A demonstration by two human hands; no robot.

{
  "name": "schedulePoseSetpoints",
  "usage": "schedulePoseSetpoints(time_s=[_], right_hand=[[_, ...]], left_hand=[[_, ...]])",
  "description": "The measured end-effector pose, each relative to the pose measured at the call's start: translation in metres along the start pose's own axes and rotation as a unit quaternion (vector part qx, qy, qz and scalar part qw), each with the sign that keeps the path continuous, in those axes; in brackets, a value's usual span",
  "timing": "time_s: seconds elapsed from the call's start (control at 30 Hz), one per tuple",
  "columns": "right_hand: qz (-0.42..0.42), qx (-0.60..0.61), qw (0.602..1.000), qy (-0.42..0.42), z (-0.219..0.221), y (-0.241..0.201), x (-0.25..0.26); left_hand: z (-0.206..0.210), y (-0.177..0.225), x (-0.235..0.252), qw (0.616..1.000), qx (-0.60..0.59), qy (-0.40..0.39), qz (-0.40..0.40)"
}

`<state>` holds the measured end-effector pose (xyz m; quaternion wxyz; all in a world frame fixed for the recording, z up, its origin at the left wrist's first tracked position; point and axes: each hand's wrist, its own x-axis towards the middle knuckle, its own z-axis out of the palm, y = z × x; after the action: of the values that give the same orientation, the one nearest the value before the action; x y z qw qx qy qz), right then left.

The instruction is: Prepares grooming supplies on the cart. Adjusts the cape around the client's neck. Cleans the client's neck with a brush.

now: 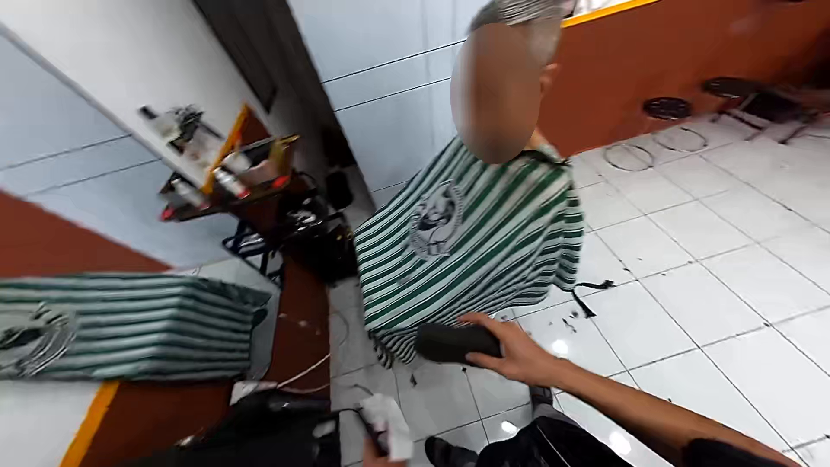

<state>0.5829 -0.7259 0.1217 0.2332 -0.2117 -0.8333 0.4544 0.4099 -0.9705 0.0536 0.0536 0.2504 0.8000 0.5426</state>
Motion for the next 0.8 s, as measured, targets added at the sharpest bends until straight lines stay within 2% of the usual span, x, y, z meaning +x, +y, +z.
schedulePoseSetpoints(time_s=[0.07, 0.13, 0.2, 0.3, 0.43, 0.53, 0.63, 0.73, 0.8], right_hand=[[-0.040, -0.075, 0.992, 0.094, -0.085, 0.027, -0.024], [-0.086, -0.143, 0.974, 0.150, -0.168, 0.057, -0.036], [-0.129, -0.204, 0.956, 0.169, -0.243, 0.083, -0.026], [-0.164, -0.261, 0.942, 0.134, -0.317, 0.105, 0.018], [-0.234, -0.293, 0.927, 0.029, -0.368, 0.114, 0.112], [-0.277, -0.308, 0.908, -0.055, -0.369, 0.120, 0.184], [-0.317, -0.294, 0.895, -0.114, -0.368, 0.146, 0.240], [-0.350, -0.244, 0.896, -0.121, -0.401, 0.182, 0.267], [-0.328, -0.223, 0.914, -0.083, -0.456, 0.207, 0.268]], left_hand=[[0.085, -0.014, -0.039, 0.991, 0.018, -0.123, -0.057], [0.146, -0.014, -0.071, 0.978, 0.053, -0.191, -0.070], [0.197, 0.000, -0.085, 0.961, 0.105, -0.238, -0.095], [0.247, 0.033, -0.081, 0.962, 0.133, -0.221, -0.090], [0.301, 0.096, -0.066, 0.990, 0.015, -0.137, -0.011], [0.339, 0.149, -0.054, 0.995, -0.041, -0.079, 0.040], [0.379, 0.187, -0.050, 0.993, -0.082, -0.068, 0.055], [0.412, 0.215, -0.055, 0.980, -0.167, -0.094, 0.046], [0.432, 0.228, -0.057, 0.966, -0.228, -0.116, 0.027]])
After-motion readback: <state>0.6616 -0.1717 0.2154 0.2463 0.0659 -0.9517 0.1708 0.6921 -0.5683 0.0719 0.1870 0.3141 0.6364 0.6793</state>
